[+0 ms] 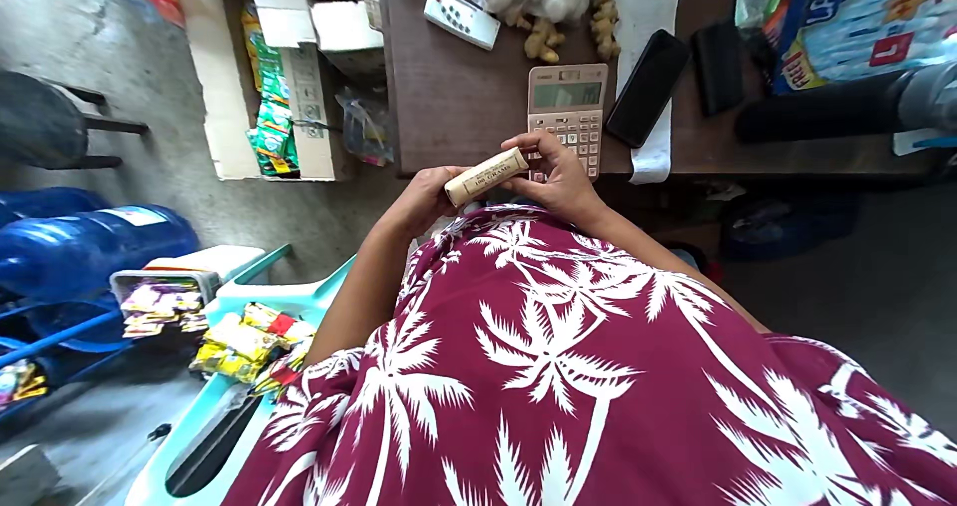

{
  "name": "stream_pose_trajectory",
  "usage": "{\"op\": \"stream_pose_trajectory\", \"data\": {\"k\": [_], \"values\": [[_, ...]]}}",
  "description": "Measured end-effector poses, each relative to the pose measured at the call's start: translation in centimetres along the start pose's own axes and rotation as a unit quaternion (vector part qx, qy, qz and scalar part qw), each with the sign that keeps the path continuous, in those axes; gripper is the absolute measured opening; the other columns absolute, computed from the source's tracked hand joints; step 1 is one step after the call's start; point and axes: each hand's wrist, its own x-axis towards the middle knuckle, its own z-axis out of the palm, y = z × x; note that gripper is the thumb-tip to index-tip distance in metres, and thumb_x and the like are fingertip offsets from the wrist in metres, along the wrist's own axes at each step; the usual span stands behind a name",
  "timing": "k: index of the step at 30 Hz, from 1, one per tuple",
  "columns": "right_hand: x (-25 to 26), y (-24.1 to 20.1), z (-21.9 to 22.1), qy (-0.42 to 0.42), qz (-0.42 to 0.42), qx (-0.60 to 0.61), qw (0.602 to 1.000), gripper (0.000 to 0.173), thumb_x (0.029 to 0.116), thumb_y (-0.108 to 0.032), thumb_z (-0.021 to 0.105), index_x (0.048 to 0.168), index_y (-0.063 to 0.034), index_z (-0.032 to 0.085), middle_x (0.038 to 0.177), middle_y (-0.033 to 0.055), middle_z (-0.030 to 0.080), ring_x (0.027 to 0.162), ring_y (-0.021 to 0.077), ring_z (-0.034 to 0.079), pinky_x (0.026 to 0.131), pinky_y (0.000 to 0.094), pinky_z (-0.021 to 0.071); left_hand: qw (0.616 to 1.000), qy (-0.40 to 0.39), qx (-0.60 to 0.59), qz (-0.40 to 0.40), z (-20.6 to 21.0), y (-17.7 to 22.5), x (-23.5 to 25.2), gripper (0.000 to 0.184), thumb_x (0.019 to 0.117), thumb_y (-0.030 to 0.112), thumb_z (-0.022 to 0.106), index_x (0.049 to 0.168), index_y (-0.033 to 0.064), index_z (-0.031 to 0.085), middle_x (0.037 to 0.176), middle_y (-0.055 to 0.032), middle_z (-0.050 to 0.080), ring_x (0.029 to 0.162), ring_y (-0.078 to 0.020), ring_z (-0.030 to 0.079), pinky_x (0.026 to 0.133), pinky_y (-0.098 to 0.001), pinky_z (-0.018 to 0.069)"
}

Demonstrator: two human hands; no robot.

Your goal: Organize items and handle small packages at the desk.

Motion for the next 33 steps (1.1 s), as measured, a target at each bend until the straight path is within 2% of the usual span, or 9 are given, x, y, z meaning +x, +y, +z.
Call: {"op": "stream_pose_trajectory", "data": {"k": [6, 9, 11, 14, 17, 19, 23, 27, 33], "values": [[0.0, 0.0, 0.1, 0.003, -0.017, -0.011, 1.0, 0.045, 0.0841, -0.006, 0.08, 0.124, 0.0056, 0.063, 0.122, 0.0156, 0.065, 0.109, 0.0165, 0.067, 0.095, 0.0306, 0.0576, 1.0, 0.0, 0.001, -0.003, 0.1, 0.0, 0.0, 0.042, 0.1053, 0.019, 0.027, 0.113, 0.0082, 0.067, 0.091, -0.0021, 0.074, 0.06, -0.0017, 0.059, 0.053, -0.0152, 0.0458], [-0.1, 0.1, 0.0, 0.016, -0.013, -0.028, 0.999, 0.042, 0.0857, -0.013, 0.08, 0.121, 0.0036, 0.064, 0.119, 0.0139, 0.067, 0.112, 0.0154, 0.064, 0.099, 0.0315, 0.0528, 1.0, 0.011, 0.027, 0.0, 0.4, 0.3, -0.3, 0.042, 0.1069, 0.02, 0.024, 0.111, 0.0077, 0.063, 0.095, 0.0003, 0.074, 0.079, -0.0061, 0.069, 0.073, -0.0238, 0.0586], [-0.1, 0.1, 0.1, 0.031, 0.041, -0.006, 0.999, 0.042, 0.0882, -0.016, 0.079, 0.122, 0.0035, 0.063, 0.116, 0.0131, 0.067, 0.1, 0.0125, 0.068, 0.09, 0.0286, 0.0582, 0.999, 0.023, 0.042, 0.018, 0.7, 0.3, -0.4, 0.045, 0.1055, 0.022, 0.021, 0.11, 0.007, 0.063, 0.097, 0.0012, 0.071, 0.089, -0.0069, 0.068, 0.083, -0.0287, 0.0574], [0.1, -0.2, 0.0, 0.056, 0.124, 0.021, 0.991, 0.038, 0.0931, -0.018, 0.075, 0.123, 0.0014, 0.062, 0.107, 0.0094, 0.069, 0.085, 0.0103, 0.069, 0.078, 0.0277, 0.0604, 0.999, 0.025, 0.021, 0.035, 0.7, 0.3, -0.1, 0.047, 0.1031, 0.021, 0.019, 0.108, 0.0084, 0.064, 0.093, 0.0016, 0.073, 0.084, -0.0074, 0.07, 0.079, -0.0297, 0.0587], [0.2, -0.2, 0.0, 0.081, 0.168, 0.04, 0.982, 0.033, 0.0984, -0.021, 0.069, 0.124, -0.0008, 0.063, 0.101, 0.005, 0.068, 0.084, 0.0079, 0.067, 0.078, 0.0263, 0.059, 0.999, 0.017, -0.006, 0.049, 0.8, -0.1, 0.1, 0.053, 0.1071, 0.031, 0.013, 0.113, 0.0087, 0.061, 0.095, 0.0013, 0.073, 0.084, -0.008, 0.07, 0.076, -0.0293, 0.0585], [0.3, 0.0, 0.0, 0.089, 0.177, 0.056, 0.979, 0.032, 0.1009, -0.023, 0.065, 0.124, -0.0008, 0.063, 0.102, 0.0051, 0.069, 0.086, 0.0083, 0.068, 0.08, 0.0269, 0.0592, 0.998, 0.02, -0.003, 0.055, 0.8, -0.5, 0.2, 0.048, 0.1086, 0.035, 0.022, 0.119, 0.0069, 0.06, 0.098, 0.0008, 0.073, 0.083, -0.0078, 0.07, 0.076, -0.0285, 0.0594], [0.3, 0.1, -0.1, 0.094, 0.172, 0.086, 0.977, 0.032, 0.1043, -0.021, 0.06, 0.129, -0.0001, 0.063, 0.107, 0.0065, 0.07, 0.091, 0.0093, 0.069, 0.084, 0.0277, 0.0594, 0.997, 0.031, -0.012, 0.07, 1.2, -0.7, 0.1, 0.023, 0.106, 0.022, 0.047, 0.116, 0.0069, 0.062, 0.096, 0.0002, 0.074, 0.08, -0.0088, 0.072, 0.074, -0.0284, 0.0617], [0.6, 0.2, -0.2, 0.111, 0.152, 0.117, 0.975, 0.031, 0.1067, -0.018, 0.054, 0.131, 0.0012, 0.059, 0.112, 0.008, 0.068, 0.098, 0.0107, 0.068, 0.089, 0.0298, 0.0585, 0.995, 0.031, -0.059, 0.08, 1.3, -1.4, 0.2, 0.021, 0.1054, 0.02, 0.047, 0.116, 0.0073, 0.06, 0.099, -0.0024, 0.074, 0.084, -0.0125, 0.073, 0.076, -0.0319, 0.0626], [0.9, 0.1, -0.3, 0.11, 0.155, 0.143, 0.971, 0.031, 0.1104, -0.015, 0.042, 0.13, 0.0011, 0.06, 0.114, 0.0075, 0.07, 0.098, 0.0106, 0.069, 0.087, 0.03, 0.0595, 0.989, -0.004, -0.123, 0.082, 1.7, -2.0, 0.1, 0.026, 0.1006, 0.022, 0.054, 0.123, 0.0102, 0.051, 0.11, -0.0052, 0.071, 0.095, -0.0182, 0.073, 0.084, -0.0379, 0.0624]]}}
